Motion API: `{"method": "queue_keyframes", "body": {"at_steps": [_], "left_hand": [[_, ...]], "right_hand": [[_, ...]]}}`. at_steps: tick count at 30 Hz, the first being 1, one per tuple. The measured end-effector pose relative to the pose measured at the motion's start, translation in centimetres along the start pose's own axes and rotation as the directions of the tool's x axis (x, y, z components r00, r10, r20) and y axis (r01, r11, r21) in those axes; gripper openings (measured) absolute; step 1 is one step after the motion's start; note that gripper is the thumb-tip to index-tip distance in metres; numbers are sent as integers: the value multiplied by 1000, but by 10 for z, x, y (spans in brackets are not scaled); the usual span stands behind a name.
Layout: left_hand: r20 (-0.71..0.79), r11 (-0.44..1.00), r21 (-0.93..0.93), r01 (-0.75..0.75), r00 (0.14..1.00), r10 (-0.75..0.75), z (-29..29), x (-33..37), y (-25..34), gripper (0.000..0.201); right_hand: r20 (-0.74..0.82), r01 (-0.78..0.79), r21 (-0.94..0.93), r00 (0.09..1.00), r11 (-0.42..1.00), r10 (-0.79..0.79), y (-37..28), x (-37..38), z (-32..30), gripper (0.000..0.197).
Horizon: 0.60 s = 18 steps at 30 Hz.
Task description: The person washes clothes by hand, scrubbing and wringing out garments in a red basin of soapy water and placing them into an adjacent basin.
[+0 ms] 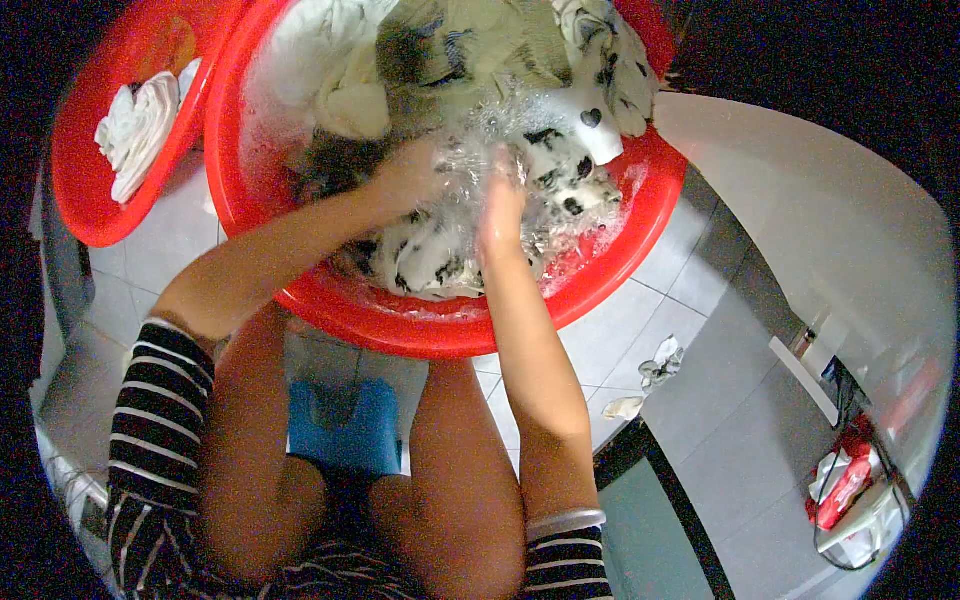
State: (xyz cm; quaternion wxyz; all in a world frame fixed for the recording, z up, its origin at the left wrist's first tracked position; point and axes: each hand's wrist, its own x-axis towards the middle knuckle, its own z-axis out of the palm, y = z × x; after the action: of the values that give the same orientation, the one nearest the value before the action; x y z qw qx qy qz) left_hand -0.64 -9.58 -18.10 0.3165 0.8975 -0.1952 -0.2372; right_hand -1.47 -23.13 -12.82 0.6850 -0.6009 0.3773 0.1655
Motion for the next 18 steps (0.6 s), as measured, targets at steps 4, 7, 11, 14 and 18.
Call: {"method": "queue_keyframes", "body": {"at_steps": [4,7,11,14,18], "left_hand": [[-360,780,-496,-382,908,216,-53,-39,94,40],[-295,829,-141,-541,823,486,-75,-48,102,44],[-341,879,130,-458,812,474,-102,-18,63,29],[-391,984,-146,-102,919,38,-85,-34,87,24],[-363,860,-86,-504,819,443,-78,-48,123,25]], "right_hand": [[253,-374,339,920,863,299,-18,-4,-11,50],[563,-574,509,785,642,256,-44,-42,-1,49],[180,-210,414,973,886,146,-47,-89,30,37],[203,-231,269,963,935,180,-49,-95,22,36],[354,-221,370,932,902,83,-20,-54,-49,31]]}}
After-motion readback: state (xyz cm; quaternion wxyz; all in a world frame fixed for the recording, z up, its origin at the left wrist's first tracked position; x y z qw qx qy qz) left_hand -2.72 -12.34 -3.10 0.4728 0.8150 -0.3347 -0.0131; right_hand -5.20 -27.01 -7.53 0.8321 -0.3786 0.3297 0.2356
